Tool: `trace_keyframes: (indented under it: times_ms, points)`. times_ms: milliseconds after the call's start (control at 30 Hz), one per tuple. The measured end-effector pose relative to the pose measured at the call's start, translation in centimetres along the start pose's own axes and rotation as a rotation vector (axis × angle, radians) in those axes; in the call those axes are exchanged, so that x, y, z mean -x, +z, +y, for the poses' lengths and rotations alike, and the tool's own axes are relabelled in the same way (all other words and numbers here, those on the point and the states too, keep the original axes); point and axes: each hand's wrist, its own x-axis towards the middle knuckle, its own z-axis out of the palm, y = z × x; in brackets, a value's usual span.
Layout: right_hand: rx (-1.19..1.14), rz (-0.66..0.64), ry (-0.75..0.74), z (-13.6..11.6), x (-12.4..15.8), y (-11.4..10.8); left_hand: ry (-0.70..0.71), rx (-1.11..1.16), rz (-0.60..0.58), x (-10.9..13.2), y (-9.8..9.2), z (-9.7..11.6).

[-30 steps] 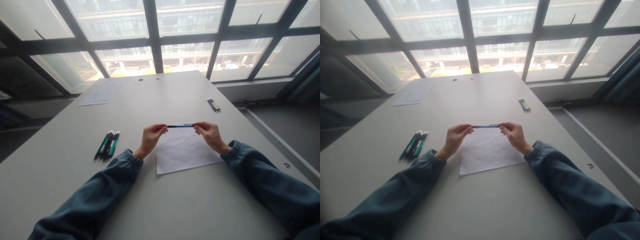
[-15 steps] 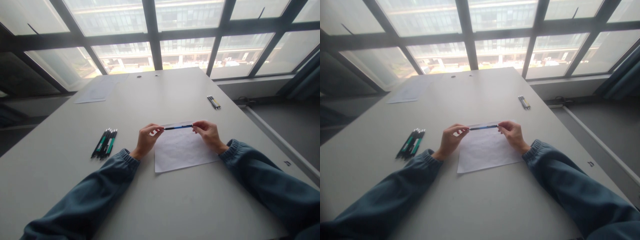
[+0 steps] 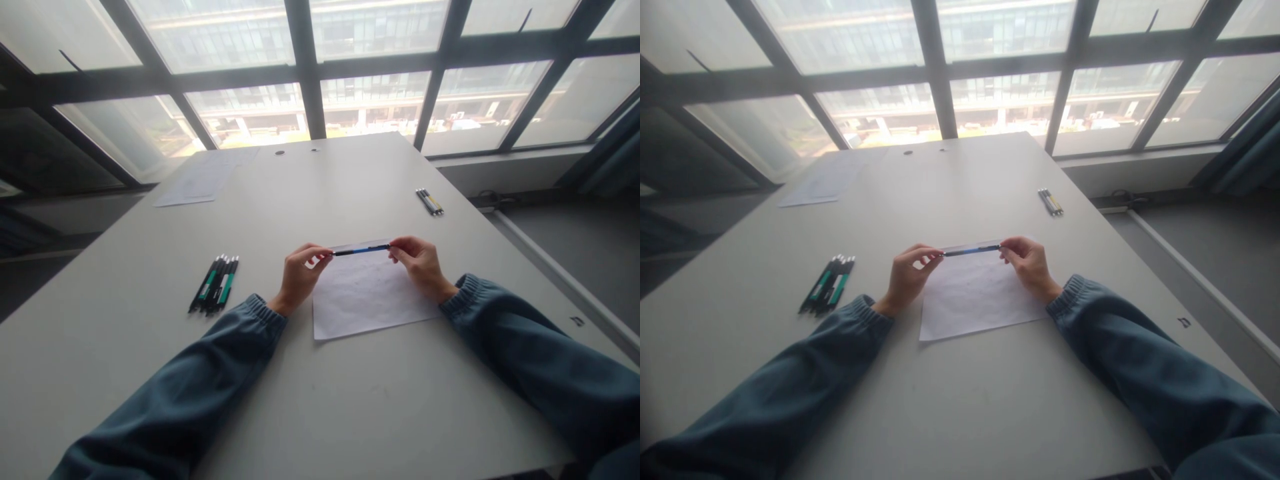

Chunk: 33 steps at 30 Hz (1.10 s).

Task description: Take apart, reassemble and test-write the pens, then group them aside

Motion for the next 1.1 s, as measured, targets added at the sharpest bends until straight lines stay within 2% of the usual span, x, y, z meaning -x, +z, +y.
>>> trace_keyframes:
  times_ms: [600,867,1100]
  points:
    - [0.011,-0.006,-0.003,-0.06,0.00,-0.03,0.014,0.002,-0.010,0.00,0.10,0.62]
    - [0.138,0.040,-0.083,0.48,0.18,0.10,0.006,-0.034,-0.007,-0.10,0.15,0.63]
    - [0.139,0.039,-0.094,0.66,0.15,0.09,0.030,-0.035,-0.004,-0.07,0.19,0.40]
